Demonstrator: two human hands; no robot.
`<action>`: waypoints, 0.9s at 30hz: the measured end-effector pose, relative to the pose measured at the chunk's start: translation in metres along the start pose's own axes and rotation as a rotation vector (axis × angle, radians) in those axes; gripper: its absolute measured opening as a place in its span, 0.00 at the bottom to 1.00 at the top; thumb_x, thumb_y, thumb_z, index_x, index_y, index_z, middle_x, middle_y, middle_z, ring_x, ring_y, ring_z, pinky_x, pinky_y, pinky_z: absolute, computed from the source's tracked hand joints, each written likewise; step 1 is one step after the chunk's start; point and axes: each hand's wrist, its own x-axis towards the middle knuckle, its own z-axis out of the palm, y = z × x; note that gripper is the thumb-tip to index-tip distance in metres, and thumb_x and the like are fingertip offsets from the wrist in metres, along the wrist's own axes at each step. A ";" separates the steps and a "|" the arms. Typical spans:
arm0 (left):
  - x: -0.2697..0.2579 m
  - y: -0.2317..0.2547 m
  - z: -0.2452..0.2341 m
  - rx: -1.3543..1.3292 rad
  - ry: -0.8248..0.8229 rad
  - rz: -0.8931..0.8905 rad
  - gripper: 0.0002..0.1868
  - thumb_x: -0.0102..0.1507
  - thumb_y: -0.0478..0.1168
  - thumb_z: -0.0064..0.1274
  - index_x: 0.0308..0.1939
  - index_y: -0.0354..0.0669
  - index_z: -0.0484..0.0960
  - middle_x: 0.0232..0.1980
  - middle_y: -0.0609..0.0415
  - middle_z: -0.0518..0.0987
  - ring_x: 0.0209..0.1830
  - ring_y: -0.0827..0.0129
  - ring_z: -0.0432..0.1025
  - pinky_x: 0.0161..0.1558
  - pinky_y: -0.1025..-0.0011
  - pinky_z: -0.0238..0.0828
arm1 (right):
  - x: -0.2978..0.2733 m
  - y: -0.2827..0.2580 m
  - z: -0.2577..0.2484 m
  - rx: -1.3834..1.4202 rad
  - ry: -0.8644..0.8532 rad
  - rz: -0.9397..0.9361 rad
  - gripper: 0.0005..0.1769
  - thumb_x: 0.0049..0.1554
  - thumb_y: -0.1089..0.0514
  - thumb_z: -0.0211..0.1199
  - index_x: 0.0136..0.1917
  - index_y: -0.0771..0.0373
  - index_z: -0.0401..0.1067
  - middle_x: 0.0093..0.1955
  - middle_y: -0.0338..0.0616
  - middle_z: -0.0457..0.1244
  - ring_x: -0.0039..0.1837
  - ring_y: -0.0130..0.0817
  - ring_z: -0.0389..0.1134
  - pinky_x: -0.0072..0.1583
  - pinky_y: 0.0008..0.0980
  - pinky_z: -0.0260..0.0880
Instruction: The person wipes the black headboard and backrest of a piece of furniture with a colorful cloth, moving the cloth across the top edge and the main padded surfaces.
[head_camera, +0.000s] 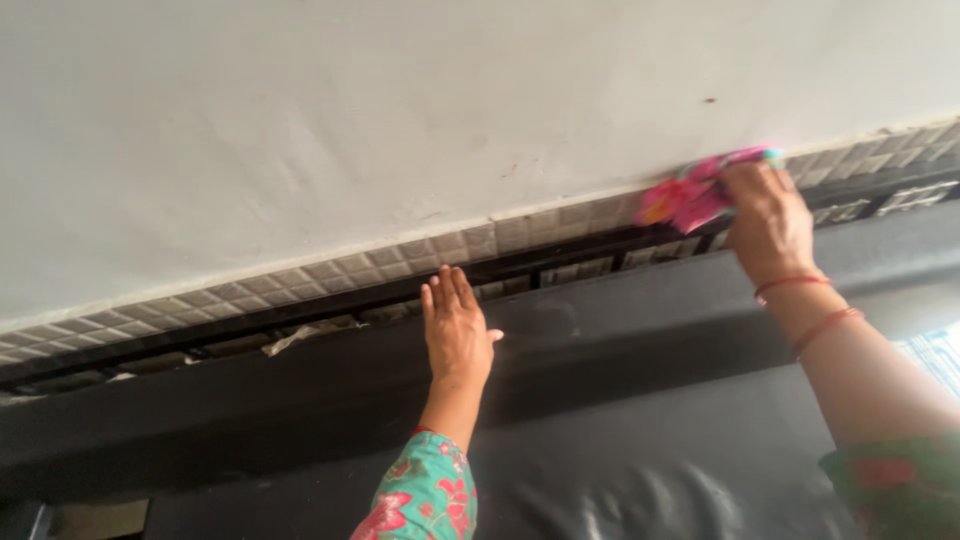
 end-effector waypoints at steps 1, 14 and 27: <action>0.001 0.002 0.000 0.006 -0.017 -0.007 0.62 0.52 0.61 0.67 0.75 0.26 0.50 0.79 0.35 0.53 0.80 0.49 0.48 0.77 0.55 0.35 | -0.002 0.015 -0.003 -0.058 -0.021 0.054 0.24 0.52 0.74 0.59 0.61 0.59 0.72 0.58 0.47 0.65 0.65 0.50 0.65 0.65 0.44 0.68; 0.030 0.025 -0.035 0.405 -0.118 -0.039 0.60 0.40 0.67 0.73 0.66 0.29 0.73 0.68 0.36 0.71 0.64 0.54 0.71 0.56 0.64 0.70 | -0.094 -0.152 0.011 0.348 -0.093 -0.113 0.21 0.51 0.63 0.55 0.58 0.54 0.75 0.61 0.42 0.67 0.59 0.45 0.70 0.58 0.52 0.68; 0.096 0.259 0.005 -0.073 0.253 0.272 0.15 0.62 0.51 0.58 0.37 0.42 0.84 0.35 0.48 0.85 0.35 0.55 0.82 0.35 0.60 0.79 | -0.137 0.187 -0.034 -0.162 -0.013 0.479 0.17 0.59 0.66 0.55 0.61 0.62 0.73 0.64 0.52 0.67 0.66 0.55 0.67 0.63 0.48 0.68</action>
